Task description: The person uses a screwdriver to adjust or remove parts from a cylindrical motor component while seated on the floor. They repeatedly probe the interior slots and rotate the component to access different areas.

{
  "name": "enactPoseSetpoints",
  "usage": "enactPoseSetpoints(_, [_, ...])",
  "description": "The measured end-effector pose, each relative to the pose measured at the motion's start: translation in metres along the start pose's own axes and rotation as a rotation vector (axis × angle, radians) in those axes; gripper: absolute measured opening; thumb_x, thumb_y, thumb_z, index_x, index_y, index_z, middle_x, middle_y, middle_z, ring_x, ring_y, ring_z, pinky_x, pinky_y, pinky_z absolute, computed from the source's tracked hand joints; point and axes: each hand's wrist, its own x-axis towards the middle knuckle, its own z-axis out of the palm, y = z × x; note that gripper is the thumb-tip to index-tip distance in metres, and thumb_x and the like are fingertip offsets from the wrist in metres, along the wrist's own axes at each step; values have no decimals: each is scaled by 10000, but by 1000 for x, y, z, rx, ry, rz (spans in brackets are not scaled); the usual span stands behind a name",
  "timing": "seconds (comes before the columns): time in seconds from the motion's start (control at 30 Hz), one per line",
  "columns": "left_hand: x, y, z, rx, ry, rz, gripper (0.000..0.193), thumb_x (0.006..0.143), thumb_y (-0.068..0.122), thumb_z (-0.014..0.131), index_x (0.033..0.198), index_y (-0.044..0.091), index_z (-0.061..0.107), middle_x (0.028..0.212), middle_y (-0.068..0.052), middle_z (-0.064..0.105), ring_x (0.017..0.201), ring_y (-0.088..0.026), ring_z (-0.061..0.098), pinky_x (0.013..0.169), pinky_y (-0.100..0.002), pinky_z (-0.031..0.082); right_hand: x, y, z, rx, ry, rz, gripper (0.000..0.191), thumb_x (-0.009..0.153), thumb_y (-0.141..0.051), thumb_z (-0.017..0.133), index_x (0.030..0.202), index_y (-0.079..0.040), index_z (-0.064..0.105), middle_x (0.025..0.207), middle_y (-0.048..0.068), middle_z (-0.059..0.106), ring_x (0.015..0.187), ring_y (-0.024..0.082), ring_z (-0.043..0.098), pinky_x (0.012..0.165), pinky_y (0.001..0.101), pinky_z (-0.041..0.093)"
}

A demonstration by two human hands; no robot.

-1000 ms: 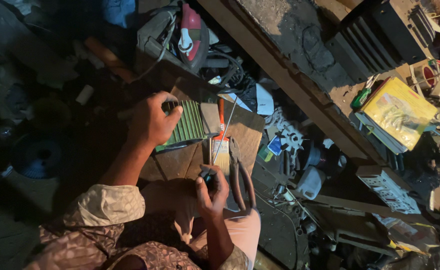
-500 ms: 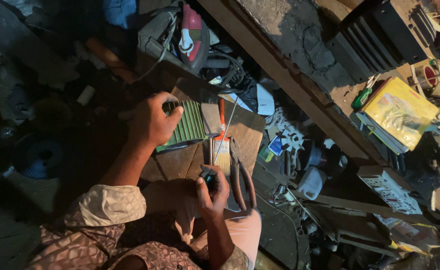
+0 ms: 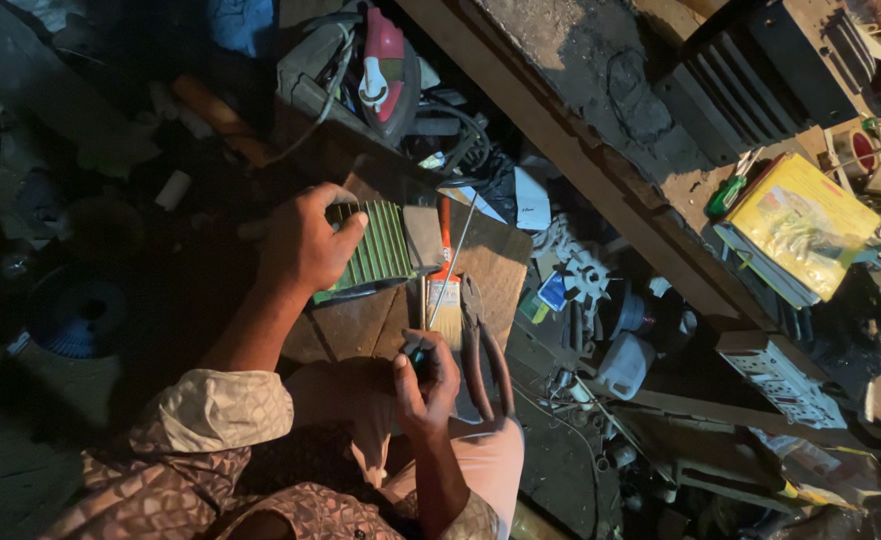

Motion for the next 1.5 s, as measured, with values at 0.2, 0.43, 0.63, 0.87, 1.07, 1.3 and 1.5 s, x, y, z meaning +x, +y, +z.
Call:
enactPoseSetpoints(0.2, [0, 0, 0, 0, 64, 120, 290, 875, 236, 720, 1045, 1, 718, 947, -190, 741, 831, -311, 739, 724, -401, 565, -1, 3, 0, 4, 11, -3, 204, 935, -1, 626, 1134, 37, 634, 873, 28, 586, 808, 97, 533, 732, 236, 445])
enactPoseSetpoints(0.43, [0, -2, -1, -33, 91, 183, 271, 873, 230, 730, 1017, 1, 715, 945, -200, 737, 870, -339, 735, 762, -407, 562, -5, 12, -1, 41, 18, 38, 209, 941, -15, 642, 1144, 34, 639, 859, 17, 572, 788, 94, 518, 724, 235, 437])
enactPoseSetpoints(0.63, [2, -7, 3, -109, 163, 187, 325, 844, 246, 758, 1058, 9, 694, 988, -202, 726, 949, -359, 710, 833, -406, 539, -4, 14, -3, 83, -33, 60, 222, 940, -24, 649, 1152, 45, 644, 919, 31, 584, 812, 101, 532, 737, 240, 442])
enactPoseSetpoints(0.87, [5, -15, 10, -253, 134, 110, 378, 843, 237, 750, 1120, 6, 639, 999, -137, 700, 960, -244, 677, 886, -363, 522, 0, 14, -9, 113, -88, 136, 228, 944, -39, 650, 1156, 45, 639, 929, 65, 623, 869, 132, 586, 799, 269, 480])
enactPoseSetpoints(1.07, [5, -20, 11, -291, 72, 61, 333, 855, 221, 726, 1105, 14, 649, 936, -106, 723, 890, -201, 695, 819, -347, 539, 6, 12, -13, 34, -104, 60, 254, 907, -21, 654, 1148, 57, 630, 982, 103, 653, 916, 170, 619, 840, 294, 505])
enactPoseSetpoints(1.3, [5, -21, 8, -280, 14, 1, 296, 847, 228, 724, 1045, 16, 664, 861, -102, 728, 781, -203, 716, 732, -347, 554, 7, 9, -14, 56, -117, 166, 244, 900, 2, 645, 1137, 56, 654, 944, 118, 645, 872, 182, 610, 806, 299, 497])
enactPoseSetpoints(1.5, [5, -16, 7, -247, 89, 97, 328, 857, 225, 727, 1087, 0, 660, 957, -129, 725, 898, -205, 702, 813, -351, 543, 9, 17, -10, -2, -57, -25, 282, 904, 31, 651, 1181, 58, 609, 1067, 136, 661, 975, 199, 626, 887, 312, 503])
